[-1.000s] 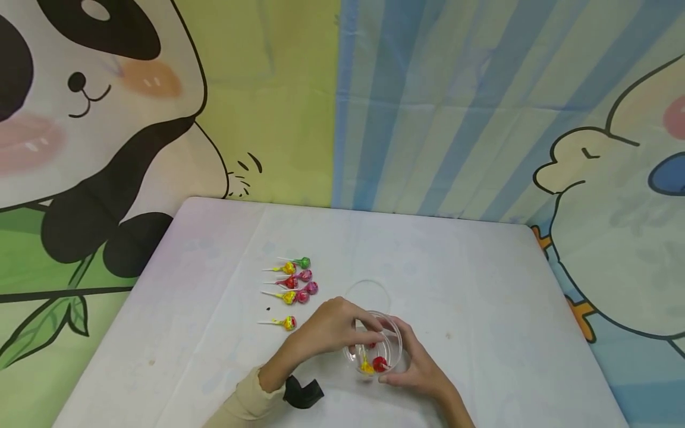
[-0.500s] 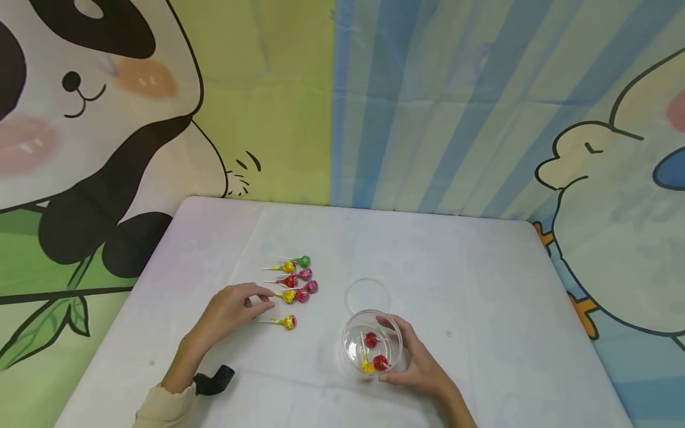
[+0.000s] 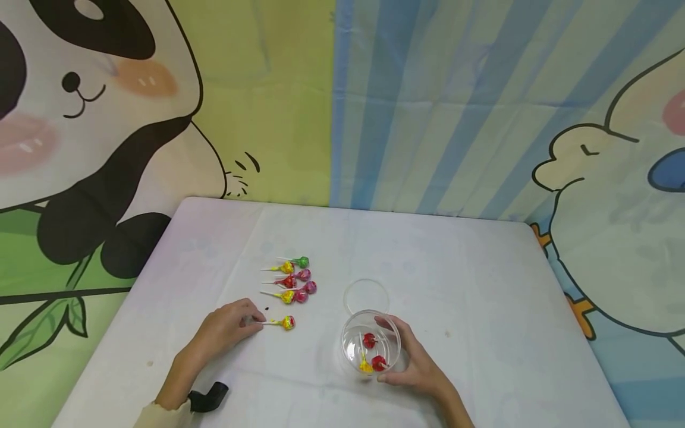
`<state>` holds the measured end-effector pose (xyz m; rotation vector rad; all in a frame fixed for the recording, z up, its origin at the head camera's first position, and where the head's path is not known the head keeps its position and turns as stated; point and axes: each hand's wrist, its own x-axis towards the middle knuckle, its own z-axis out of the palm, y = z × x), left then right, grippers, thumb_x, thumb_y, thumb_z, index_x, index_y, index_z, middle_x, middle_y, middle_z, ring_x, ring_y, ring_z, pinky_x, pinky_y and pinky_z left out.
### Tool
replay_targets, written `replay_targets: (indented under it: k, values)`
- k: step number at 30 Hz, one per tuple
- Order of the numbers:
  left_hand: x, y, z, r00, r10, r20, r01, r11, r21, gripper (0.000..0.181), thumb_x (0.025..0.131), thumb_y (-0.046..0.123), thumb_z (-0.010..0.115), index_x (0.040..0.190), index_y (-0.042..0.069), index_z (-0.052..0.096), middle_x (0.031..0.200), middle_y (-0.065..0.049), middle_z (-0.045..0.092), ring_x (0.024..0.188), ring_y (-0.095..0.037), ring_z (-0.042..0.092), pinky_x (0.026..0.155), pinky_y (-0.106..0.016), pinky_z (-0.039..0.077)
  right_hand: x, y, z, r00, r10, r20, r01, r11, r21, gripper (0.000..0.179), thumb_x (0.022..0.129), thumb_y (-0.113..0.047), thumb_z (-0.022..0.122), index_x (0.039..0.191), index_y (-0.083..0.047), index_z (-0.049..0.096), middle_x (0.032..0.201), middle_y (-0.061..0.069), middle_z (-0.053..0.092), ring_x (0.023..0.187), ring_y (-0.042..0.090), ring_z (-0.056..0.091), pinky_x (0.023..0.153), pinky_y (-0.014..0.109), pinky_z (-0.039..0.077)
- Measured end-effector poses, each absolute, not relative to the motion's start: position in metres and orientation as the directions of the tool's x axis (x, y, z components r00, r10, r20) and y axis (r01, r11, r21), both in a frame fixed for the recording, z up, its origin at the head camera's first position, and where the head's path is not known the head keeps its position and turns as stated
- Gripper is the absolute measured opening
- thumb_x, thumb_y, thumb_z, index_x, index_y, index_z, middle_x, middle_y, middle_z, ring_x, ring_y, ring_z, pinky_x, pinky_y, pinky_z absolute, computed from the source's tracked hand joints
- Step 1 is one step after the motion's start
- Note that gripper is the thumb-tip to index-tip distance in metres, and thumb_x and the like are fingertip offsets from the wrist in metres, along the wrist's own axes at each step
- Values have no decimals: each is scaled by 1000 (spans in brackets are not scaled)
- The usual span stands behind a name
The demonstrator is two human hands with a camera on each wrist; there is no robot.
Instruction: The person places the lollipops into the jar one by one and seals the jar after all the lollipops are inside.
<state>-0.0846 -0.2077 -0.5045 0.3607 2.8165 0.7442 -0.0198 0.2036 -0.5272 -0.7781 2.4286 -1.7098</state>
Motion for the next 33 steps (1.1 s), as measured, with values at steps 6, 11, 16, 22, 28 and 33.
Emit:
replay_targets:
  k: [6, 11, 16, 22, 28, 33]
  values:
    - [-85, -208, -506, -948, 297, -117, 198, 833, 516, 12, 82, 21, 77, 89, 31, 72, 88, 17, 64, 72, -1, 48, 61, -19, 40, -20, 204, -528, -867, -442, 229, -370, 265, -890, 101, 66, -12, 87, 148, -9, 28, 146, 13, 47, 136, 6, 42, 114, 22, 30]
    - [-85, -208, -506, -948, 300, -108, 206, 834, 511, 11, 82, 22, 77, 89, 30, 73, 87, 16, 64, 70, -2, 47, 61, -18, 40, -20, 204, -527, -869, -442, 223, -365, 267, -892, 100, 66, -13, 87, 147, -9, 29, 146, 12, 47, 136, 5, 41, 114, 19, 28]
    - [-83, -210, -505, -948, 305, -94, 219, 837, 502, 10, 82, 23, 77, 89, 29, 74, 85, 17, 65, 68, 0, 46, 59, -18, 38, -20, 203, -528, -864, -446, 234, -372, 251, -894, 101, 65, -10, 87, 147, -8, 28, 146, 14, 46, 136, 5, 41, 113, 16, 25]
    - [-83, -215, -504, -942, 336, 3, 258, 718, 646, 12, 83, 17, 76, 92, 25, 75, 85, 14, 70, 73, 2, 56, 64, -19, 48, -20, 203, -527, -862, -446, 239, -373, 240, -896, 101, 65, -9, 87, 147, -8, 28, 146, 16, 46, 136, 5, 41, 114, 14, 24]
    - [-85, -210, -497, -936, 321, 144, 300, 512, 805, 11, 83, 17, 76, 94, 16, 76, 89, 10, 73, 78, 0, 65, 69, -18, 55, -19, 203, -526, -864, -444, 236, -371, 246, -895, 103, 64, -9, 88, 148, -8, 28, 146, 15, 45, 137, 6, 41, 114, 16, 24]
    - [-84, -197, -482, -904, 367, 218, 342, 318, 884, 13, 86, 12, 73, 98, 7, 73, 93, 4, 72, 82, -4, 65, 74, -19, 56, -19, 202, -525, -866, -444, 229, -365, 251, -896, 102, 65, -10, 88, 148, -9, 28, 147, 14, 45, 137, 7, 41, 114, 16, 24]
